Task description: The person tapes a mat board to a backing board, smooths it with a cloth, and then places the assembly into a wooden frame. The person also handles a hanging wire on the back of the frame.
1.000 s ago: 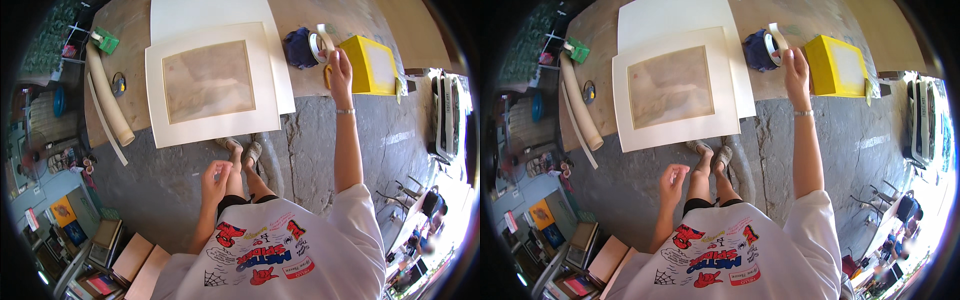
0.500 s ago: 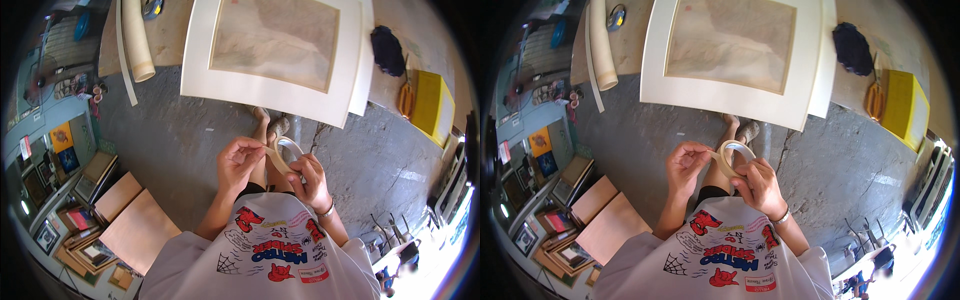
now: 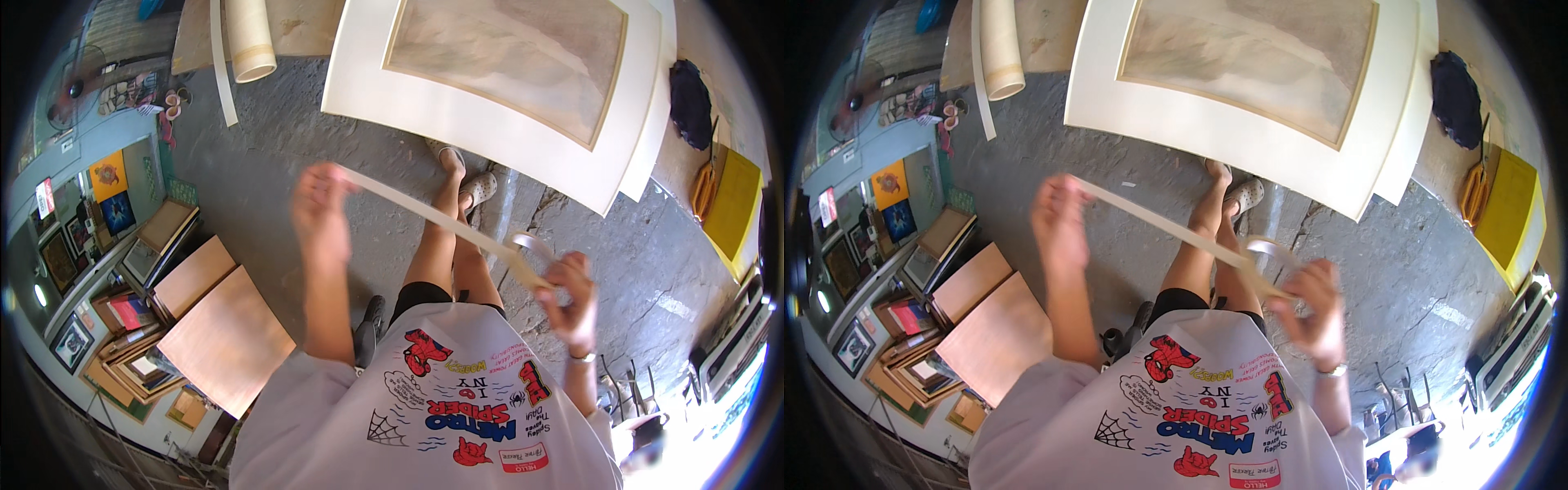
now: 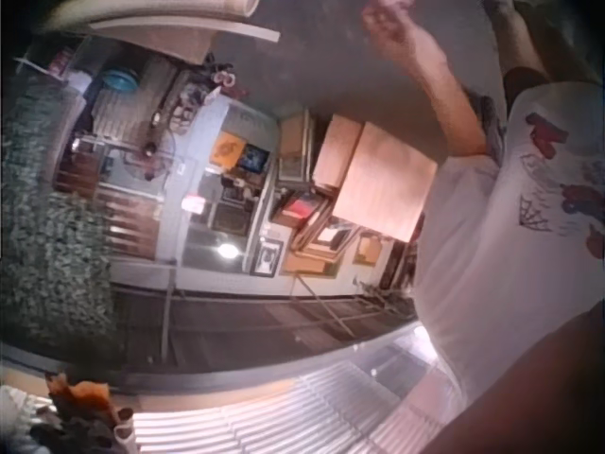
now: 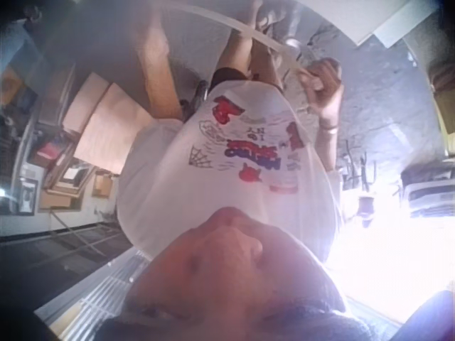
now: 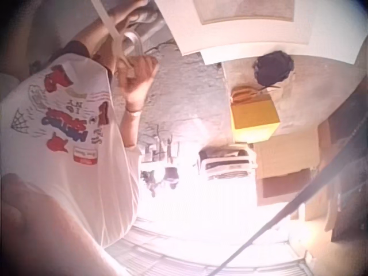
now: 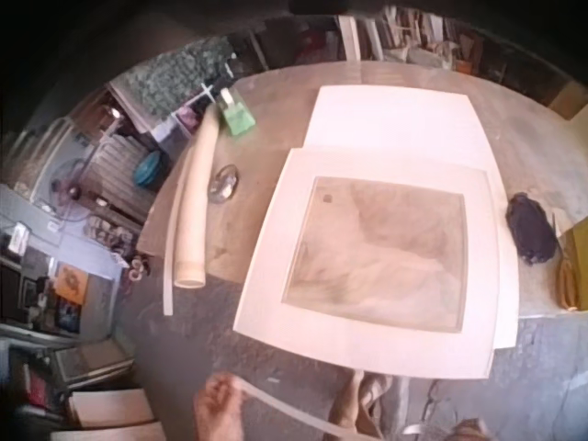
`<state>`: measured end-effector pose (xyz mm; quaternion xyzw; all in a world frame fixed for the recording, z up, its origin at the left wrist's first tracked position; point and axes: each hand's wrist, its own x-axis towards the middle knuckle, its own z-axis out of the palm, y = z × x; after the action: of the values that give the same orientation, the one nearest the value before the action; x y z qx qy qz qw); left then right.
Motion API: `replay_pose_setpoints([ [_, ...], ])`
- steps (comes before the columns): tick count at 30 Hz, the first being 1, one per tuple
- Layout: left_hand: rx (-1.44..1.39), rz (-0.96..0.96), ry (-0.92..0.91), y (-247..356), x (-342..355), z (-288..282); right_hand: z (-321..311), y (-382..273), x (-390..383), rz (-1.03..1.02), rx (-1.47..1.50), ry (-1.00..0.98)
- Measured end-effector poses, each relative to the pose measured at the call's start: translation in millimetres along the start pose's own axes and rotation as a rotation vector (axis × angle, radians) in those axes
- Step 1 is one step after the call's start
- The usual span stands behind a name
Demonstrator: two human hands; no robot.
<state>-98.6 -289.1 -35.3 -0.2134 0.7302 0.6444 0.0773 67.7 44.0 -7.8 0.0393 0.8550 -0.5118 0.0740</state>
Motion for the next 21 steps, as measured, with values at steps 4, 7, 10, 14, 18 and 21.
replay_pose_setpoints([
  [4, 0.057, 0.055, 0.083, -8.4, 80.4, -56.2, -97.4, 70.0, -70.6, 0.176, -0.181, 0.084],
  [7, 0.037, 0.003, 0.017, -5.4, 97.8, -27.6, -133.1, 71.1, -86.1, 0.167, -0.072, 0.15],
  [10, -0.023, -0.061, 0.008, -1.4, 99.8, -6.7, -141.9, 73.4, -80.5, 0.166, -0.077, 0.174],
  [14, -0.108, -0.085, 0.01, -12.5, 108.9, -12.1, -144.8, 83.5, -72.6, 0.146, -0.094, 0.182],
  [18, -0.118, -0.091, 0.016, -13.2, 110.5, -13.8, -146.8, 89.2, -69.8, 0.171, -0.095, 0.183],
  [21, -0.127, -0.102, 0.012, -12.8, 109.1, -13.9, -148.8, 96.1, -72.5, 0.196, -0.073, 0.209],
])
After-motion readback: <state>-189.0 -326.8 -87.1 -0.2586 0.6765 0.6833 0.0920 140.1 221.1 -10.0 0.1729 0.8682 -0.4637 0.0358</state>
